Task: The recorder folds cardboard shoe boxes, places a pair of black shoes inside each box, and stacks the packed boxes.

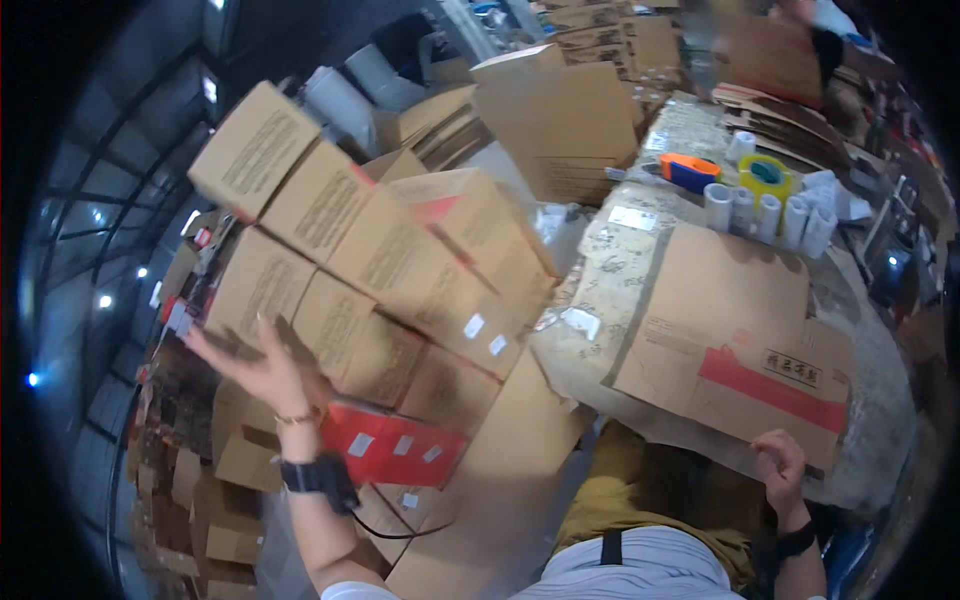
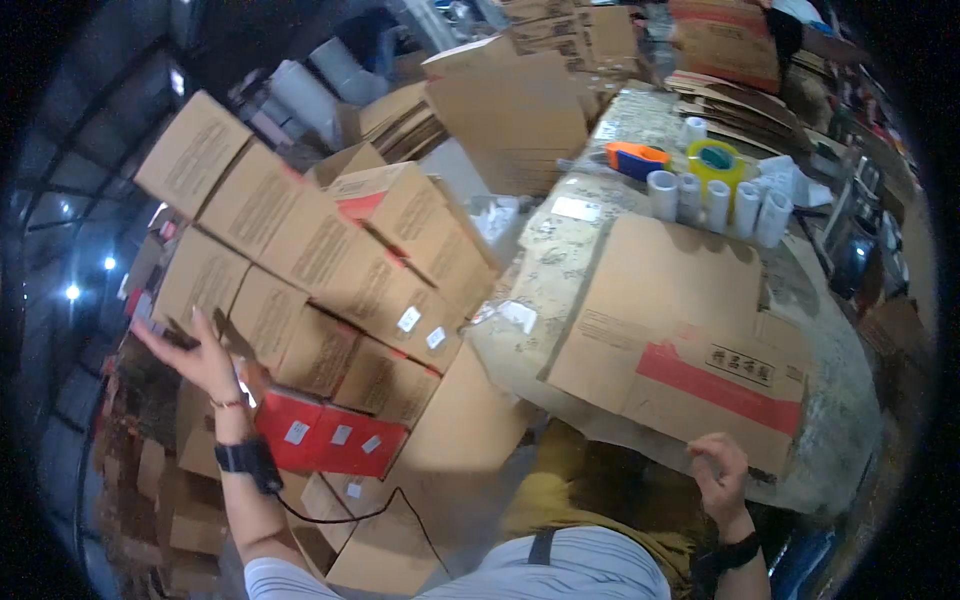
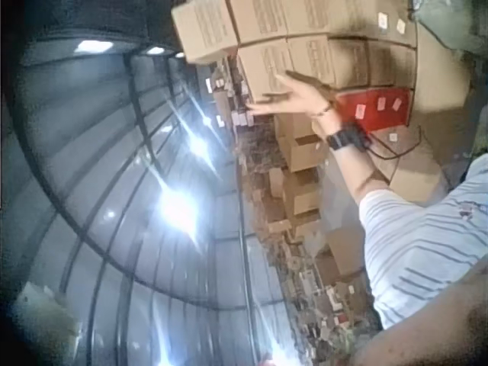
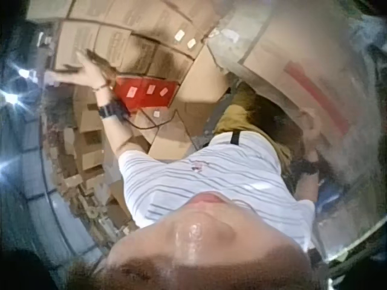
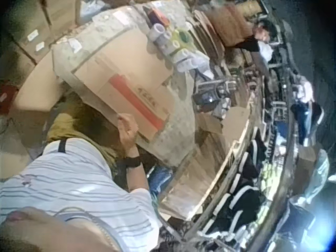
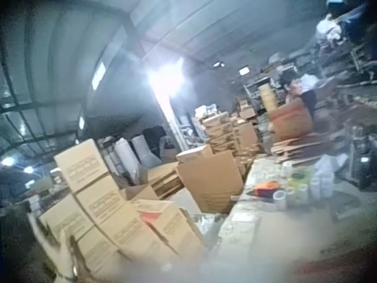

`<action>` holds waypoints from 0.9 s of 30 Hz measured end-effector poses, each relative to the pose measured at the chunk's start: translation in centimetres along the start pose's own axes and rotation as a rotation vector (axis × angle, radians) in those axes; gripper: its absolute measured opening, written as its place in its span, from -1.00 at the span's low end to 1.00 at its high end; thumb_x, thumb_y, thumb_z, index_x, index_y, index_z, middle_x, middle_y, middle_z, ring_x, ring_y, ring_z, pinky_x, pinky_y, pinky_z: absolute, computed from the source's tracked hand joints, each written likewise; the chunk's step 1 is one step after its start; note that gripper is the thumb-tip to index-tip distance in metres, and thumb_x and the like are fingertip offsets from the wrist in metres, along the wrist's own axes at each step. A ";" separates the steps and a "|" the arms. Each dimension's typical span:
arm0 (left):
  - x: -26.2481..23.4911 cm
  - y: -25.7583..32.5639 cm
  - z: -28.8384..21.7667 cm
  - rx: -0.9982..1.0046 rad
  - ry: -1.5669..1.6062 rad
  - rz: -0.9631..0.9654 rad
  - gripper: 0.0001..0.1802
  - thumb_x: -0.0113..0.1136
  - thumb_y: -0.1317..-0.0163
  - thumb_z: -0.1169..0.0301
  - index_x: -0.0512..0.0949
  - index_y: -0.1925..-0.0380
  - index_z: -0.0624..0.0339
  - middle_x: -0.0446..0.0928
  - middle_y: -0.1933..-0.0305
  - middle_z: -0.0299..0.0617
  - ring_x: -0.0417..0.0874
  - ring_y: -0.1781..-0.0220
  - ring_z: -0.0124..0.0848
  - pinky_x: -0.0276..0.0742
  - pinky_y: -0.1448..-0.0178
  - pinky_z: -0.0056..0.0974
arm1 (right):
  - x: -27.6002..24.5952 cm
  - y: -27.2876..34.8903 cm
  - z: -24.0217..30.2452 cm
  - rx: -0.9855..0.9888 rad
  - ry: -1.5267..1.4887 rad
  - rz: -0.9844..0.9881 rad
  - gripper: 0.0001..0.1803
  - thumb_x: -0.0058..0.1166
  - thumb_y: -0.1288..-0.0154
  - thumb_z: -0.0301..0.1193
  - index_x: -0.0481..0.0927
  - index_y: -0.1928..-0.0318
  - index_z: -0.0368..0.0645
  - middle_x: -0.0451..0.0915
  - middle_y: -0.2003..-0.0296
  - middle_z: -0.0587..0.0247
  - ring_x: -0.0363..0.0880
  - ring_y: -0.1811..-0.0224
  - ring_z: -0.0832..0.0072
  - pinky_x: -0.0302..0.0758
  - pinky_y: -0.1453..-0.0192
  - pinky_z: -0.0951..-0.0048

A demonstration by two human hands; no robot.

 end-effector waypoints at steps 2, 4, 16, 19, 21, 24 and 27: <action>0.3 3.0 -7.6 0.087 0.359 -0.047 -0.17 0.26 -0.13 0.43 0.05 -0.34 0.34 0.18 -0.36 0.09 0.26 -0.35 -0.08 0.13 -0.39 -0.05 | -2.8 0.6 -1.2 0.042 0.076 -0.125 -0.80 0.14 -0.15 -0.43 0.59 0.22 -0.24 0.54 0.26 0.14 0.53 0.16 0.30 0.44 0.02 0.36; 3.7 10.8 -11.9 0.365 0.419 0.273 -0.19 0.27 -0.04 0.50 0.13 -0.31 0.29 0.31 -0.29 0.04 0.32 -0.31 -0.08 0.14 -0.41 -0.10 | -4.9 0.7 -1.5 0.091 0.242 -0.193 -0.76 0.22 -0.07 -0.45 0.59 0.21 -0.23 0.43 0.05 0.10 0.43 -0.02 0.24 0.36 -0.13 0.31; 14.3 39.2 -25.8 -0.794 1.204 1.458 -0.26 0.24 -0.05 0.56 0.22 -0.28 0.32 0.34 -0.29 0.04 0.33 -0.35 -0.24 0.24 -0.36 -0.23 | -7.8 5.8 -5.2 0.486 0.777 -0.373 -0.11 0.39 0.07 -0.33 0.26 -0.32 0.00 0.08 -0.33 -0.21 0.10 -0.37 -0.07 0.18 -0.35 0.04; 12.7 34.1 -27.0 -0.744 1.357 1.459 -0.21 0.21 -0.01 0.65 0.17 -0.31 0.33 0.27 -0.34 0.03 0.26 -0.38 -0.25 0.17 -0.41 -0.25 | -9.1 5.3 -4.6 0.301 0.873 -0.359 -0.13 0.39 0.03 -0.21 0.29 -0.31 -0.08 0.20 -0.25 -0.29 0.21 -0.30 -0.12 0.22 -0.32 0.10; 12.0 31.8 -27.4 -0.733 1.358 1.396 -0.15 0.21 0.03 0.70 0.12 -0.33 0.35 0.21 -0.37 0.03 0.21 -0.41 -0.24 0.10 -0.44 -0.24 | -10.0 4.7 -3.3 0.266 0.917 -0.393 -0.15 0.38 0.02 -0.22 0.30 -0.29 -0.11 0.27 -0.21 -0.27 0.26 -0.26 -0.11 0.24 -0.29 0.11; 11.6 31.3 -26.3 -0.577 1.238 1.258 -0.16 0.19 0.02 0.69 0.11 -0.33 0.37 0.26 -0.34 0.04 0.30 -0.36 -0.24 0.21 -0.38 -0.22 | -8.5 2.0 1.5 0.080 0.812 -0.464 -0.23 0.34 -0.03 -0.30 0.32 -0.27 -0.17 0.42 -0.11 -0.19 0.40 -0.15 -0.07 0.31 -0.22 0.10; 13.1 35.1 -24.7 -0.592 1.235 1.368 -0.16 0.31 -0.06 0.37 0.15 -0.31 0.41 0.41 -0.22 0.06 0.46 -0.23 -0.22 0.40 -0.20 -0.16 | -6.9 0.8 5.3 -0.166 0.719 -0.492 -0.44 0.04 -0.11 -0.58 0.41 -0.20 -0.14 0.44 -0.13 -0.09 0.44 -0.14 0.01 0.37 -0.19 0.16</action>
Point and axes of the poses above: each hand's wrist, its own y-axis away from the middle knuckle, its own x-axis out of the palm, z = x × y, the point moved 8 cm from there along -y, towards the middle knuckle
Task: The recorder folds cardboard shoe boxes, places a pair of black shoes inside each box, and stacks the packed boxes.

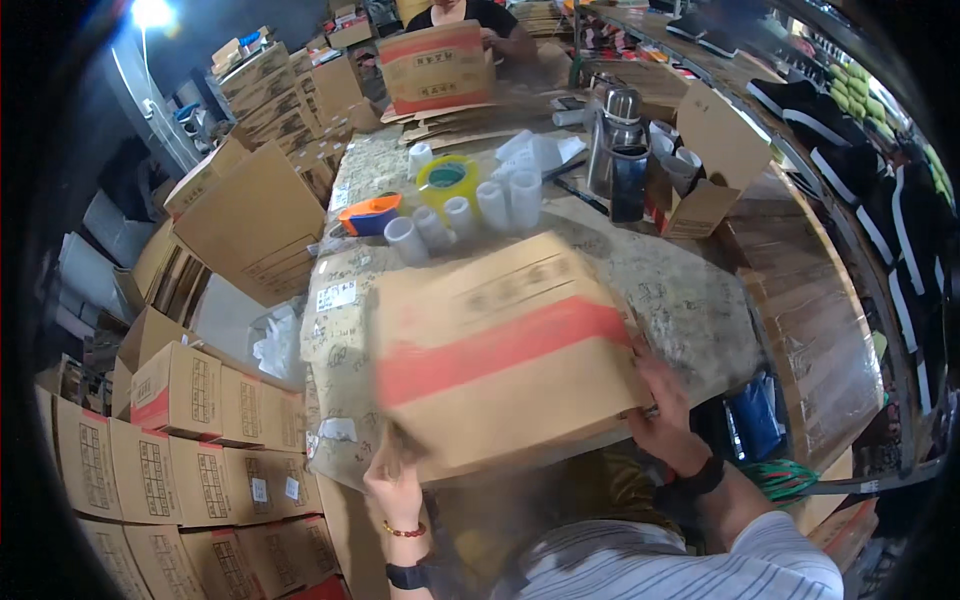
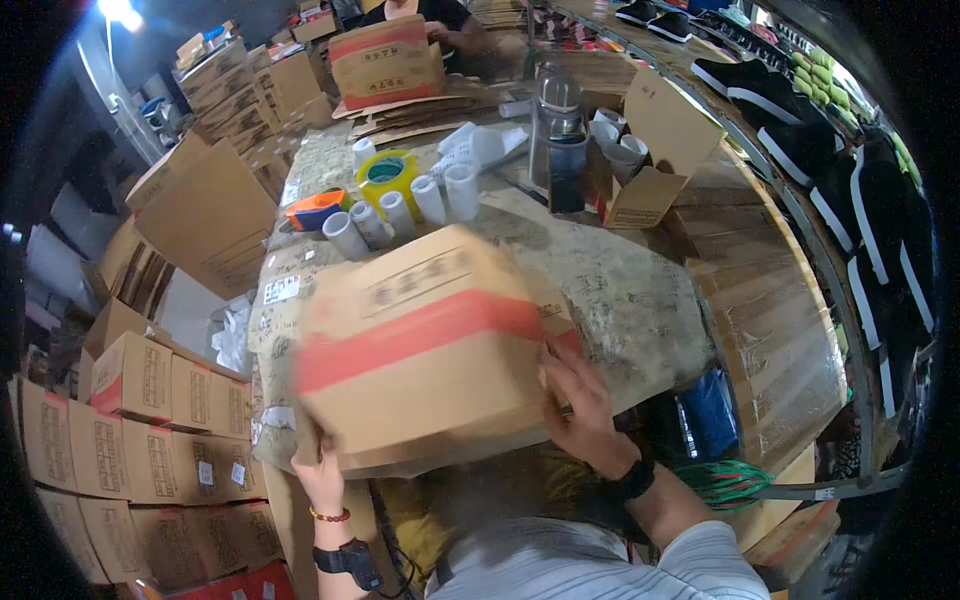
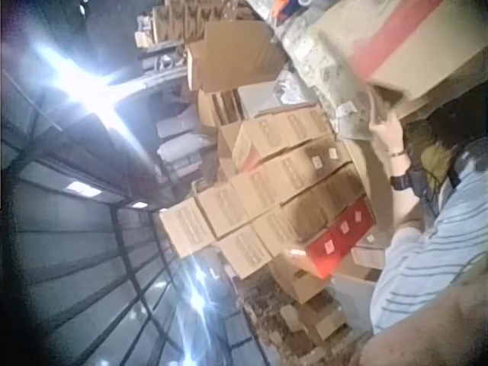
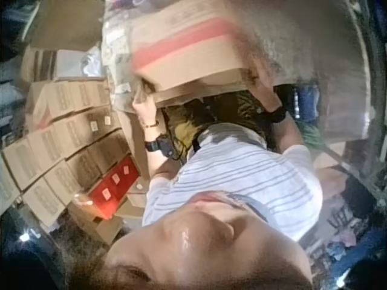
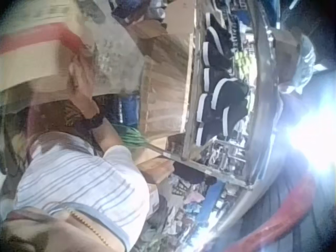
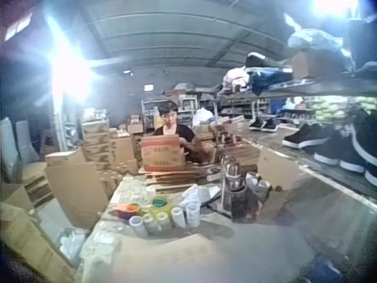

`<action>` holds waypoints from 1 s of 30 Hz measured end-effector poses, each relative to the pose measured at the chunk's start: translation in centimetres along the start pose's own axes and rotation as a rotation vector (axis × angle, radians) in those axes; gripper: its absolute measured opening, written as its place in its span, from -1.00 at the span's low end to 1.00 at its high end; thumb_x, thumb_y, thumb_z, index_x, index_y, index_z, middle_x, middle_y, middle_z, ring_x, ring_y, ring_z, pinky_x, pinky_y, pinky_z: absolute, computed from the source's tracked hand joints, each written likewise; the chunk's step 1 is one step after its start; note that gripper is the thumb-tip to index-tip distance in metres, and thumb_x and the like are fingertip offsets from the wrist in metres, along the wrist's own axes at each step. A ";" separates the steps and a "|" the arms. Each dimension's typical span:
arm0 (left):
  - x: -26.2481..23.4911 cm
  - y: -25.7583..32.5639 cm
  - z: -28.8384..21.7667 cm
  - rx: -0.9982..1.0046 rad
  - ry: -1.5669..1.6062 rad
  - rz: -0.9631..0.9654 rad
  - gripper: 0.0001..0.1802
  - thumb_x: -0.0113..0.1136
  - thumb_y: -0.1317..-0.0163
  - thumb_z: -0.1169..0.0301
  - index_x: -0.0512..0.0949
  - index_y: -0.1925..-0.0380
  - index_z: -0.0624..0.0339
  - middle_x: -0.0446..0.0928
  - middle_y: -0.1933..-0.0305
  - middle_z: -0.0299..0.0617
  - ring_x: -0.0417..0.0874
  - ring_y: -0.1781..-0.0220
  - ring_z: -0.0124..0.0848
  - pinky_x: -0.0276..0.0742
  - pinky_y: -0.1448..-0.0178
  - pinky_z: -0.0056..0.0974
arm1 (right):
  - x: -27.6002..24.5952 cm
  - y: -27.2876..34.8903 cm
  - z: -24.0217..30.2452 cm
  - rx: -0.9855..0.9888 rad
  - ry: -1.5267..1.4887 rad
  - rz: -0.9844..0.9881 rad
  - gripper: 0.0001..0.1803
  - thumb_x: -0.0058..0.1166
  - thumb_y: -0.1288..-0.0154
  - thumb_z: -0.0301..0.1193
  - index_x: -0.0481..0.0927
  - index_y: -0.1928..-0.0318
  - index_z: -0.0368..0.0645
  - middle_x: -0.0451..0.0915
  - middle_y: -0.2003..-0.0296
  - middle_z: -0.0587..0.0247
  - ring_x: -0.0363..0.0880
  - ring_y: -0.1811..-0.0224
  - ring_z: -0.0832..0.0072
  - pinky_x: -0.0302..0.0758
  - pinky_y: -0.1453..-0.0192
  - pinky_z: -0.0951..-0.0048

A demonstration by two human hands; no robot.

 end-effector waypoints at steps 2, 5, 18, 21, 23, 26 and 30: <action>0.1 -0.9 -3.9 0.201 -0.215 -0.051 -0.32 0.22 -0.17 0.31 0.25 -0.22 0.44 0.41 -0.22 0.06 0.44 -0.24 -0.19 0.32 -0.26 -0.16 | -1.0 -1.9 -0.3 0.010 0.003 0.006 -0.42 -0.01 -0.07 -0.63 0.43 -0.19 -0.15 0.46 -0.11 -0.08 0.45 -0.12 0.03 0.36 -0.20 0.17; 1.0 -3.1 -15.4 0.562 -0.197 -0.186 -0.43 -0.04 -0.36 0.08 0.39 -0.09 0.42 0.36 -0.25 0.03 0.38 -0.27 -0.11 0.17 -0.36 -0.12 | -4.4 -5.2 0.4 -0.003 0.036 -0.009 -0.39 -0.08 0.02 -0.70 0.45 -0.15 -0.17 0.48 -0.09 -0.04 0.48 -0.09 0.05 0.35 -0.22 0.16; 6.9 -15.0 -10.5 -0.068 0.541 0.286 -0.39 0.24 -0.22 0.16 0.31 -0.13 0.29 0.40 -0.13 -0.13 0.42 -0.13 -0.34 0.33 -0.21 -0.26 | 5.6 -13.6 3.3 -0.271 0.122 0.180 -0.75 0.10 -0.12 -0.54 0.59 0.14 -0.18 0.56 0.20 0.15 0.51 0.03 0.22 0.42 -0.05 0.22; 6.1 -14.2 -11.6 0.170 -0.001 0.112 -0.09 0.51 0.14 0.25 0.21 -0.20 0.25 0.39 -0.15 -0.05 0.42 -0.17 -0.21 0.35 -0.23 -0.16 | 7.9 -14.0 1.0 0.006 -0.269 0.316 -0.80 0.13 -0.16 -0.43 0.60 0.17 -0.13 0.56 0.20 0.15 0.51 0.05 0.23 0.41 -0.04 0.20; 6.6 -13.0 -14.8 0.174 -0.477 0.041 0.17 0.61 0.41 0.33 0.10 -0.27 0.18 0.35 -0.18 0.05 0.37 -0.23 -0.06 0.34 -0.26 -0.08 | 7.2 -13.5 2.9 -0.212 -0.101 0.310 -0.83 0.15 -0.14 -0.38 0.61 0.23 -0.11 0.56 0.22 0.15 0.52 0.11 0.19 0.43 0.00 0.18; 6.7 -13.7 -13.9 0.185 -0.483 0.067 0.21 0.58 0.37 0.39 0.02 -0.32 0.17 0.29 -0.23 0.10 0.33 -0.27 -0.01 0.30 -0.30 -0.05 | 1.6 -14.7 3.7 -0.532 0.061 -0.109 -0.83 0.14 -0.18 -0.34 0.59 0.27 -0.16 0.55 0.26 0.15 0.52 0.14 0.21 0.45 0.05 0.26; 6.4 -13.4 -12.9 0.278 -0.060 0.006 0.03 0.52 0.22 0.43 0.12 -0.30 0.20 0.34 -0.20 0.00 0.38 -0.22 -0.14 0.34 -0.26 -0.11 | -2.6 -16.8 -8.0 0.297 -0.403 -0.394 -0.77 0.02 -0.34 -0.41 0.49 0.05 -0.24 0.56 0.15 0.17 0.49 0.07 0.44 0.43 -0.02 0.40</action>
Point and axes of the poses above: each hand's wrist, its own y-axis away from the middle knuckle, its own x-axis out of the palm, z = x × y, the point moved 8 cm from there along -y, towards the middle knuckle
